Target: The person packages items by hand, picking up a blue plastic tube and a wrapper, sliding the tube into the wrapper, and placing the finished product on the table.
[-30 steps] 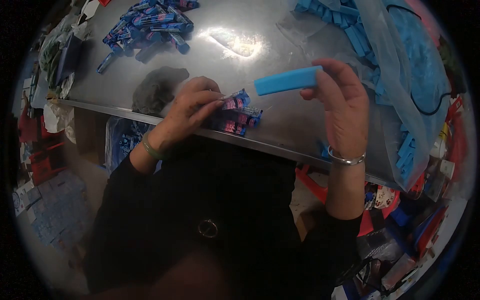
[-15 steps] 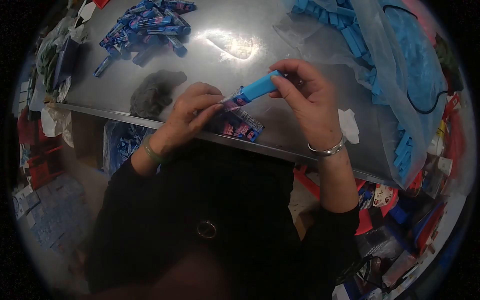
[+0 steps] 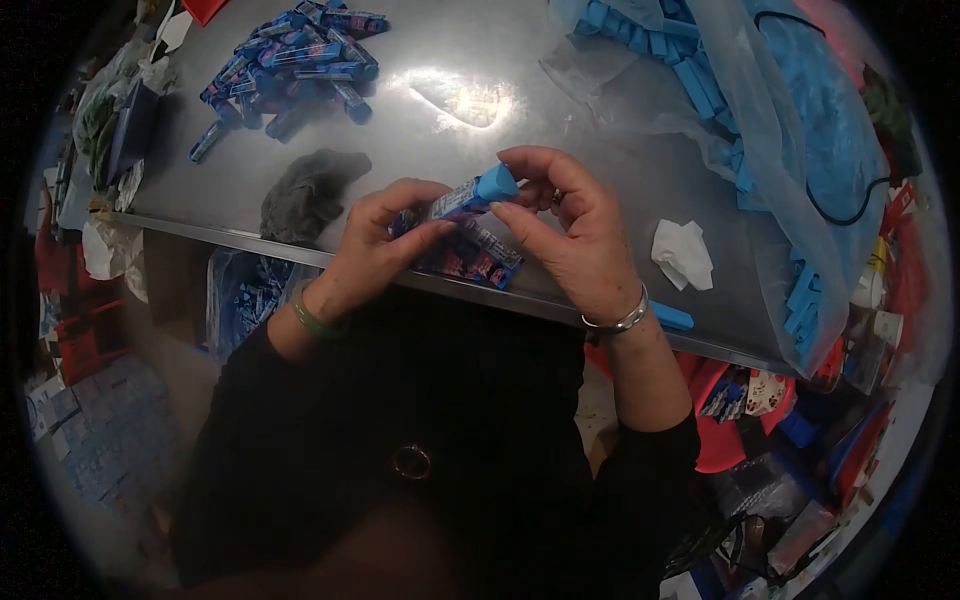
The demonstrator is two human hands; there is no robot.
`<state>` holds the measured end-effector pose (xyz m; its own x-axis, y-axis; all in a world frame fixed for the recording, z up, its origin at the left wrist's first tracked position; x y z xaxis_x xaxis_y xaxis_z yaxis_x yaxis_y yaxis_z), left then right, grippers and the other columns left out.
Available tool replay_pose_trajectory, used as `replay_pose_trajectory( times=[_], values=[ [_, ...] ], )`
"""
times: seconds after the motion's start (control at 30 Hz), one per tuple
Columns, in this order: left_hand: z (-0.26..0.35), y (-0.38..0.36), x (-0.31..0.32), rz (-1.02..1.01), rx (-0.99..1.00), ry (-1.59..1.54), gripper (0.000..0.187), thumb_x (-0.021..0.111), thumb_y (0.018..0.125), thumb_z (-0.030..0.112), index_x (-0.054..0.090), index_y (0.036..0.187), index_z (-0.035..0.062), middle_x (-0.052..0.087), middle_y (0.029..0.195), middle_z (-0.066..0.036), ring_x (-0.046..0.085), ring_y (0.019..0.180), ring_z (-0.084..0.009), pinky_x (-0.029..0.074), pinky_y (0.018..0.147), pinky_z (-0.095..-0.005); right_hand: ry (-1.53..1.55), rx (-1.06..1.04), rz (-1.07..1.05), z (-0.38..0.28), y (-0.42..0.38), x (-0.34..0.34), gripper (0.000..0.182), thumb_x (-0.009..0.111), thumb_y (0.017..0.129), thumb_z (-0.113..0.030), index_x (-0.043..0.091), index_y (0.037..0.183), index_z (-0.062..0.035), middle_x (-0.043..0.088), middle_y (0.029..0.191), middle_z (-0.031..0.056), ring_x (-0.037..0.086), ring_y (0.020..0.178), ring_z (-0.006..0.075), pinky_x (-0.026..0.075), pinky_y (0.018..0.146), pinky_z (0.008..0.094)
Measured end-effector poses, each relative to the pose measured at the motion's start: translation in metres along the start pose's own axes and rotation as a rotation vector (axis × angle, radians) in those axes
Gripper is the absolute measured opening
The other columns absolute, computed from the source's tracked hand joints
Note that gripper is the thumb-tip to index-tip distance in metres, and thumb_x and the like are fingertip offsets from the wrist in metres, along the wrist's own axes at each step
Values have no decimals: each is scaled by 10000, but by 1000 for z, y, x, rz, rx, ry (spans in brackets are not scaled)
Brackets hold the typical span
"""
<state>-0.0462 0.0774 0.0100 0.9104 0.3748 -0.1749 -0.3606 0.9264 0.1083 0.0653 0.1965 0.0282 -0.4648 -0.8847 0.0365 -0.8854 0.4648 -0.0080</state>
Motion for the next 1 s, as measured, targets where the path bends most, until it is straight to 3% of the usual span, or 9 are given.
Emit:
replay_pose_trajectory(
  times=[0.17,0.23,0.5,0.57,0.63,0.73,0.8,0.93,1.0],
  values=[
    [-3,-1,8,-117,-108,-187,250,650,876,84,619,1107,-8,657,972,-59,609,859,-94,496,732,-227,111,-74,-12,-12,2,-3,363,613,872,-33,556,1231,-28,589,1156,45,524,939,89,439,876,237],
    [-11,-7,21,-251,-311,-460,256,622,908,126,615,1128,-3,663,982,-42,604,872,-79,493,768,-225,150,-101,-32,-14,2,-5,350,598,881,-33,561,1229,-29,587,1182,50,524,952,93,435,888,241],
    [-17,-14,36,-354,-430,-703,317,638,893,244,628,1105,9,661,974,-61,613,898,-113,482,838,-253,226,-183,-244,-23,2,11,307,575,898,-35,588,1204,-21,601,1170,80,547,1054,137,432,935,266],
    [-16,-15,41,-396,-438,-744,339,646,887,264,628,1109,10,662,983,-64,617,897,-120,481,843,-256,216,-198,-224,-23,2,9,297,590,888,-32,598,1184,-17,607,1143,79,556,1058,143,435,935,268],
    [-17,-13,39,-362,-394,-703,246,611,921,175,619,1117,27,672,979,-27,619,881,-75,481,823,-223,203,-213,-204,-25,1,10,286,605,879,-29,609,1165,-13,612,1116,78,564,1062,148,438,936,271],
    [-13,-9,33,-275,-368,-574,253,628,910,163,618,1119,21,672,975,-30,619,886,-72,490,809,-219,254,-126,1,-20,0,3,230,650,846,-27,633,1075,-11,613,1052,63,586,972,143,465,877,273],
    [-11,-7,33,-240,-356,-541,254,635,904,153,619,1117,16,672,977,-34,620,884,-72,495,798,-218,-26,-105,192,-16,-4,-9,193,690,814,-40,627,994,-6,608,992,67,590,878,142,481,802,275],
    [-10,-3,32,-174,-313,-501,236,638,898,123,624,1100,2,668,963,-34,620,863,-74,505,774,-219,-318,-195,240,-22,-9,-5,199,712,797,-74,615,959,-12,604,979,91,582,833,152,480,750,269],
    [-14,-3,31,-144,-295,-510,226,634,900,118,626,1093,2,666,951,-30,620,852,-73,506,763,-218,-520,-258,141,-32,-13,12,432,777,720,-126,568,1083,-20,571,1064,137,572,928,227,473,810,325]
  ],
)
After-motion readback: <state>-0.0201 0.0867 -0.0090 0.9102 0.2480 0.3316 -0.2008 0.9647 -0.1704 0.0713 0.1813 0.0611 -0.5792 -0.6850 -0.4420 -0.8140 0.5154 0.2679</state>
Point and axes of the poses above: each hand's wrist, its own y-axis towards the middle knuckle, its own x-axis out of the palm, z = x × y, the point moved 9 cm from there along y, towards the middle knuckle
